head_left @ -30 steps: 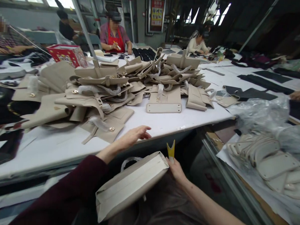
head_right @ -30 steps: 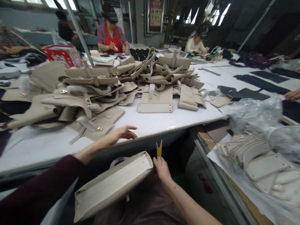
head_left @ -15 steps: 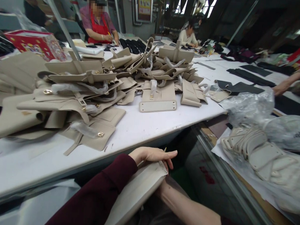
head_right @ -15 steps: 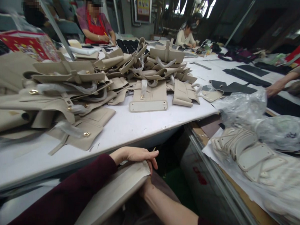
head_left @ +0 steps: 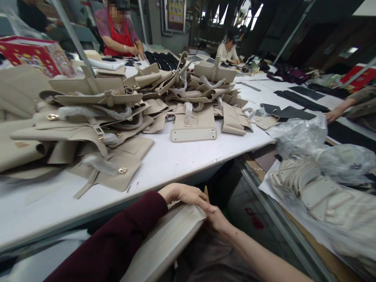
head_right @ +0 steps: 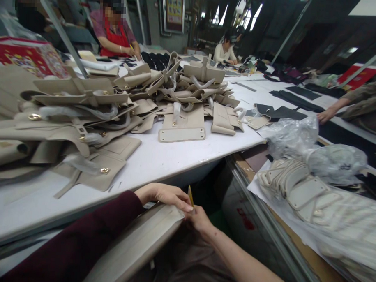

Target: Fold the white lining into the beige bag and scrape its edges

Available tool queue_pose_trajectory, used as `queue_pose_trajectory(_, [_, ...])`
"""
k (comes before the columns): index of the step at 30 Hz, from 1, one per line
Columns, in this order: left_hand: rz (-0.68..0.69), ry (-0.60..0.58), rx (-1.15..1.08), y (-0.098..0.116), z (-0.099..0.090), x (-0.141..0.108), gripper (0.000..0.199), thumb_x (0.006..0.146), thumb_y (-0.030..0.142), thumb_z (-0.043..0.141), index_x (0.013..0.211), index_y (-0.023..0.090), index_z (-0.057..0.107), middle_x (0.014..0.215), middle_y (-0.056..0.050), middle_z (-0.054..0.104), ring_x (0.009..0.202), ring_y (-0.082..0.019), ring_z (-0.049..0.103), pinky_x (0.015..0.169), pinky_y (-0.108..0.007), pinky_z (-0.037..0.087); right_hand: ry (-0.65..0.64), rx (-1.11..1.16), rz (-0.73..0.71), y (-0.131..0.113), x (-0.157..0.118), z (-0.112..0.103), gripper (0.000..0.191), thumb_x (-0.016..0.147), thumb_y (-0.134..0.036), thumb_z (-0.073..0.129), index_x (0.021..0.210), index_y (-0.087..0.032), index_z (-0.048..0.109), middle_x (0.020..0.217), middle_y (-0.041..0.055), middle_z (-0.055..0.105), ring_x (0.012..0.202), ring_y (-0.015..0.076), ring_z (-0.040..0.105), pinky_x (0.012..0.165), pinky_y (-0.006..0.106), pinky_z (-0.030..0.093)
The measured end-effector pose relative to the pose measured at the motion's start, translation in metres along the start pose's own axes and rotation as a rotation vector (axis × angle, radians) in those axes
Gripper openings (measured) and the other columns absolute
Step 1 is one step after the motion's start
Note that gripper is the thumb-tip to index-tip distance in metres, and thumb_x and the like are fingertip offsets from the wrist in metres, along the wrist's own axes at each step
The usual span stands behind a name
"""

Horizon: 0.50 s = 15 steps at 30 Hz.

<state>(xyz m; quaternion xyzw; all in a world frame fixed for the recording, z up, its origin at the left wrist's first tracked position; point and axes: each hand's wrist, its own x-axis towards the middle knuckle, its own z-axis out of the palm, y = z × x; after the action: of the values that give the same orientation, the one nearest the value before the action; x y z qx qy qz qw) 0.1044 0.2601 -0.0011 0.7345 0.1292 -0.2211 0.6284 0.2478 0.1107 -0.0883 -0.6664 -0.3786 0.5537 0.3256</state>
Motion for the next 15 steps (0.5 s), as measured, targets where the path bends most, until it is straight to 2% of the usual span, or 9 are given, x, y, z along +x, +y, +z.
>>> queue_pose_trajectory(2, [0.003,-0.037,-0.031,-0.004,0.000,0.003,0.049,0.070,0.052,0.073,0.105,0.018,0.066,0.101,-0.003,0.072,0.100,-0.025,0.064,0.092,-0.036,0.047,0.037,-0.051,0.025,-0.001,-0.010,-0.034,0.031,0.086,-0.041,0.067,0.101,-0.015,0.057,0.074,-0.0034,0.060,0.052,0.0092,0.055,0.048,0.021,0.047])
queue_pose_trajectory(4, [-0.001,-0.070,-0.071,-0.009,0.000,0.007,0.053,0.063,0.037,0.077,0.111,0.019,0.062,0.101,-0.003,0.072,0.097,-0.024,0.065,0.089,-0.035,0.050,0.033,-0.097,0.068,-0.010,-0.026,-0.069,0.038,0.086,-0.052,0.062,0.094,-0.016,0.055,0.063,-0.0050,0.057,0.041,0.0087,0.050,0.039,0.020,0.040])
queue_pose_trajectory(5, [-0.004,-0.084,-0.088,-0.011,0.000,0.010,0.057,0.060,0.031,0.077,0.113,0.019,0.060,0.101,-0.003,0.073,0.097,-0.024,0.066,0.089,-0.035,0.050,-0.014,-0.113,0.110,-0.017,-0.035,-0.083,0.043,0.086,-0.059,0.057,0.088,-0.016,0.055,0.059,-0.0034,0.057,0.038,0.0104,0.051,0.036,0.020,0.039])
queue_pose_trajectory(7, [-0.005,-0.105,-0.108,-0.014,0.000,0.013,0.061,0.058,0.024,0.075,0.115,0.018,0.057,0.103,-0.005,0.072,0.097,-0.024,0.066,0.089,-0.036,0.051,-0.189,-0.156,0.210,-0.036,-0.053,-0.098,0.053,0.087,-0.067,0.049,0.082,-0.015,0.057,0.054,0.0009,0.059,0.036,0.0134,0.055,0.033,0.020,0.040])
queue_pose_trajectory(9, [-0.001,-0.114,-0.106,-0.015,0.000,0.015,0.061,0.058,0.024,0.073,0.117,0.017,0.055,0.106,-0.006,0.072,0.099,-0.024,0.066,0.090,-0.036,0.051,-0.400,-0.224,0.262,-0.055,-0.065,-0.097,0.052,0.088,-0.066,0.049,0.088,-0.015,0.059,0.057,0.0014,0.061,0.036,0.0116,0.054,0.033,0.017,0.039])
queue_pose_trajectory(11, [0.004,-0.099,-0.076,-0.014,-0.001,0.014,0.061,0.060,0.026,0.073,0.118,0.016,0.056,0.111,-0.008,0.070,0.103,-0.025,0.064,0.092,-0.036,0.049,-0.520,-0.287,0.268,-0.069,-0.068,-0.084,0.047,0.089,-0.062,0.052,0.096,-0.016,0.060,0.059,-0.0004,0.061,0.034,0.0087,0.050,0.032,0.015,0.036])
queue_pose_trajectory(15, [0.008,-0.045,0.012,-0.013,-0.003,0.010,0.068,0.063,0.033,0.073,0.125,0.012,0.055,0.122,-0.013,0.064,0.110,-0.030,0.060,0.098,-0.040,0.045,-0.529,-0.349,0.261,-0.076,-0.056,-0.060,0.043,0.092,-0.059,0.048,0.095,-0.017,0.057,0.056,-0.0013,0.057,0.031,0.0087,0.046,0.029,0.016,0.034])
